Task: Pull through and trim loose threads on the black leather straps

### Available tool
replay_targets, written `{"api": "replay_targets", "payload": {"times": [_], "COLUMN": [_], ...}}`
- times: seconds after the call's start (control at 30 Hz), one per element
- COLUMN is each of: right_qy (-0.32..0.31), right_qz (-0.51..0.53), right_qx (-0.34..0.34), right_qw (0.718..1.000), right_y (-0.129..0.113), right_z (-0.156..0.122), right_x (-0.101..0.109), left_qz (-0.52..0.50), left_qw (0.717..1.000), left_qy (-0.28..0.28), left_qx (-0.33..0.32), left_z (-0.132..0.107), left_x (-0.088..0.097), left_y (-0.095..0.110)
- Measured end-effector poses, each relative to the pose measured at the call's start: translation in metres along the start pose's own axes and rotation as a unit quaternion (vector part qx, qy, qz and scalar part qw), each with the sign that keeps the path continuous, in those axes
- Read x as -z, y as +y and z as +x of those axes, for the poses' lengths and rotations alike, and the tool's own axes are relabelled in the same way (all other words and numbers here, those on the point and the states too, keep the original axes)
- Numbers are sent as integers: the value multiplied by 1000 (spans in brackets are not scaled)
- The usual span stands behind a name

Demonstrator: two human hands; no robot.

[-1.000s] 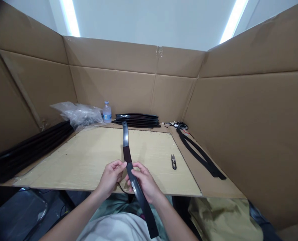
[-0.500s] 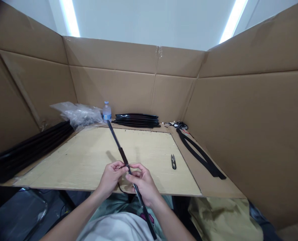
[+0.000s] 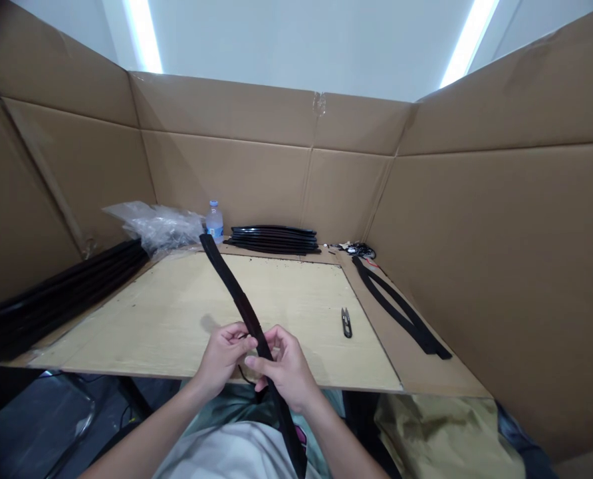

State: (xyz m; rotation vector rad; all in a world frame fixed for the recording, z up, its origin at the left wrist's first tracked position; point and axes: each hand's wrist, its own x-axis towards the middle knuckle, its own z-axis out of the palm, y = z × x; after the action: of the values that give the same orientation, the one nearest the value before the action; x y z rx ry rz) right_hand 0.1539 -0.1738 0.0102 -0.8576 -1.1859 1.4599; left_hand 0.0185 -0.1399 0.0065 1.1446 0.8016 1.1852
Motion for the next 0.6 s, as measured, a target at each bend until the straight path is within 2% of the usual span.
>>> {"api": "replay_targets", "payload": {"times": [0.13,0.2,0.47,0.6], "right_qy": [-24,-42,-31,-13], "right_qz": [-3,4,-6,-34], "right_qx": [-12,-24,-13,1], "right_qw": [1000,999,999,999], "right_y": [-3,-4,-5,-5], "right_z": [-2,-3,-1,-1], "right_x": [0,0,1,1], "left_qz": [-40,-49,-39,-35], "left_qw": [996,993,999,999], "left_qy": [-83,-105,-20,-1], "left_qx": [12,27,22,17], "left_z": [-3,-4,-5,-6], "left_x": [1,0,-6,-8], "left_y": [2,3,4,5]}}
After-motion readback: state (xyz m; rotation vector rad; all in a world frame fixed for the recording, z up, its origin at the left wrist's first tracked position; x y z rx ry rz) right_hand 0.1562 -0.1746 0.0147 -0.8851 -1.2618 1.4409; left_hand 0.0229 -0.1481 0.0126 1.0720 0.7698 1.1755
